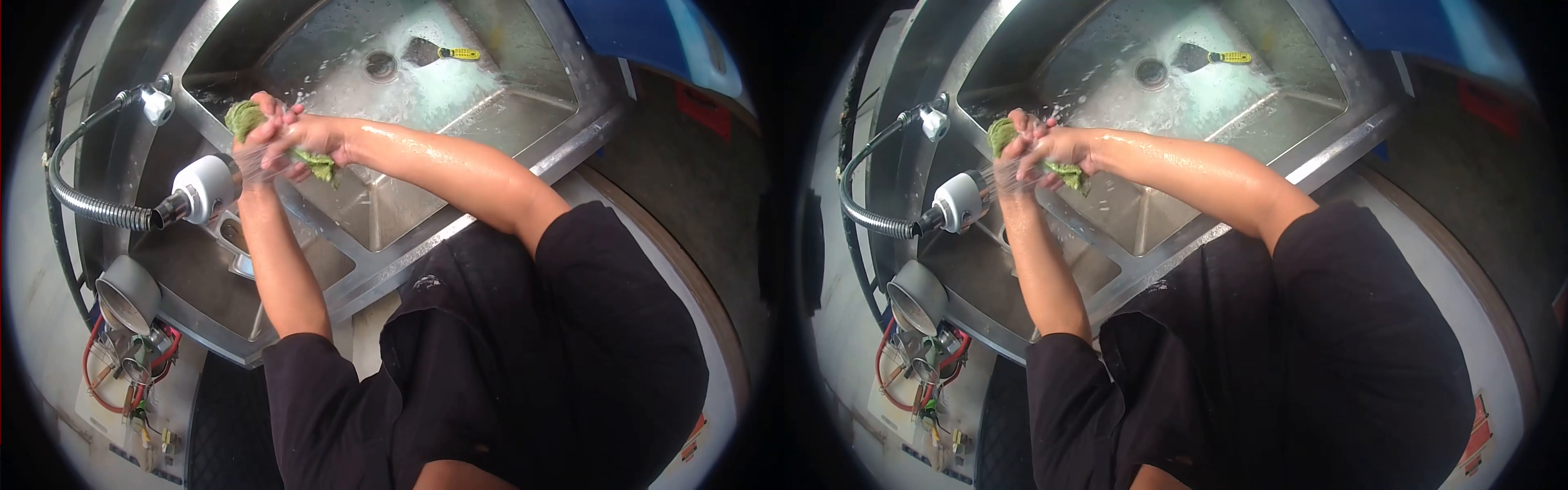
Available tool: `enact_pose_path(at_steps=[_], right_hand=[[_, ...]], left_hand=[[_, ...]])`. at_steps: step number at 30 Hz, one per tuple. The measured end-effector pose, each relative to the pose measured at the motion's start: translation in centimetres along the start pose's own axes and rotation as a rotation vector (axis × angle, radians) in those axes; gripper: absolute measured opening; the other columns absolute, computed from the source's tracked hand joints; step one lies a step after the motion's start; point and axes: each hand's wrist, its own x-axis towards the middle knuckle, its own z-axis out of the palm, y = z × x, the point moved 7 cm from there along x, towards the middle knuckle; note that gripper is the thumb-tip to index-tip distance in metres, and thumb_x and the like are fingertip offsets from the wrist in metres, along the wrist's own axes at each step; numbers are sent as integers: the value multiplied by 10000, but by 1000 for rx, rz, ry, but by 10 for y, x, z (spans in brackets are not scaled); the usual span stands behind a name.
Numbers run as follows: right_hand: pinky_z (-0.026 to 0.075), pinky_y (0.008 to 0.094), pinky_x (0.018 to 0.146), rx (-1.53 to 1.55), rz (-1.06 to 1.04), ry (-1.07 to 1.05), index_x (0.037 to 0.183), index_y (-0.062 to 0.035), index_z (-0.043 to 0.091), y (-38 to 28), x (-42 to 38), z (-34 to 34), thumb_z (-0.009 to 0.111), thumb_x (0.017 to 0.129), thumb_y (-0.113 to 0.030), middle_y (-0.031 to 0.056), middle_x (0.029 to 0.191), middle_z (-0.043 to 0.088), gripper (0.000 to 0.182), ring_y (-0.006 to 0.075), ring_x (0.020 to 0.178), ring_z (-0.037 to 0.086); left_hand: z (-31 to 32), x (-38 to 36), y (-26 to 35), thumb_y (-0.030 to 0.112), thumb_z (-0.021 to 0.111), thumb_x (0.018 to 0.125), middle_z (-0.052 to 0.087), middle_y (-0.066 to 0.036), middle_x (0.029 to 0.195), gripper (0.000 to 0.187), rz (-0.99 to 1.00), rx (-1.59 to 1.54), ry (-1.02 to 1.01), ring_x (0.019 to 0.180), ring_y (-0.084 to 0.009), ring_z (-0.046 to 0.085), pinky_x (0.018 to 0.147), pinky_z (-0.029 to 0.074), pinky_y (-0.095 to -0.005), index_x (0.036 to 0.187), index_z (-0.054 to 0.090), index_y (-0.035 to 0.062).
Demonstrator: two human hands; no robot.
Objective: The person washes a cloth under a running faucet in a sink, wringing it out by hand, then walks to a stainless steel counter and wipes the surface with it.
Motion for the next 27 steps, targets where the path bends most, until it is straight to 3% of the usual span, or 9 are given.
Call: enact_pose_path(at_steps=[6, 8, 10, 14, 16, 18, 20, 22, 27], right_hand=[[489, 365, 587, -589, -82, 478, 870, -49, 617, 0, 10, -52, 623, 727, -150, 125, 812, 622, 175, 228, 700, 601], [500, 426, 656, -1230, -620, 721, 851, -33, 651, -27, -3, -46, 616, 717, -174, 203, 844, 658, 197, 328, 786, 643], [495, 458, 701, -1344, -383, 812, 820, -38, 664, -38, -20, -46, 645, 693, -219, 220, 834, 649, 223, 377, 838, 628], [491, 460, 659, -1431, -486, 882, 916, -25, 577, -31, -51, -32, 665, 719, -266, 206, 780, 646, 324, 387, 769, 630], [468, 423, 659, -1529, -299, 781, 934, -20, 542, -30, -68, -18, 695, 768, -310, 209, 725, 615, 368, 350, 721, 623], [463, 397, 657, -1595, -245, 606, 926, -25, 543, -28, -76, -10, 695, 779, -361, 184, 729, 611, 397, 301, 717, 612], [437, 311, 645, -1384, -78, 462, 924, -22, 567, -29, -84, -2, 659, 832, -436, 93, 750, 588, 434, 163, 710, 541], [417, 275, 628, -1543, -17, 362, 931, -8, 603, -45, -98, 23, 616, 876, -399, 35, 735, 572, 395, 113, 705, 509], [392, 280, 574, -1630, -174, 468, 884, -32, 680, -102, -113, 33, 591, 891, -370, 12, 619, 533, 349, 86, 603, 456]], left_hand=[[-6, 3, 2, 91, 777, 702, 561, 6, 743, 255, -81, 542, 546, 684, -105, 551, 671, 459, -258, 814, 547, 88], [13, -2, 21, 127, 794, 703, 584, -10, 731, 263, 103, 1207, 912, 673, -119, 564, 647, 463, -272, 819, 571, 49], [11, -8, 6, 101, 809, 688, 609, -42, 722, 279, 389, 1065, 911, 608, -124, 546, 591, 460, -280, 802, 573, 4], [-22, -26, -23, 109, 793, 718, 599, -50, 729, 247, 349, 228, 1099, 624, -136, 566, 573, 475, -285, 814, 584, 18], [-33, -43, -28, 115, 784, 731, 595, -51, 734, 236, 314, -57, 1134, 628, -139, 569, 566, 481, -283, 823, 587, 22], [-24, -51, -32, 151, 768, 755, 600, -50, 759, 232, 60, 172, 917, 669, -143, 589, 589, 502, -277, 847, 602, 18], [-25, -67, -32, 177, 741, 785, 616, -65, 821, 272, 85, 104, 799, 721, -153, 615, 624, 517, -275, 933, 595, 2], [-9, -79, -49, 175, 727, 797, 622, -82, 882, 349, -74, -113, 546, 771, -156, 627, 645, 521, -276, 1031, 556, -18], [28, -99, -43, 163, 701, 818, 605, -20, 939, 400, 99, 199, 366, 762, -90, 587, 642, 461, -216, 1166, 527, 70]])
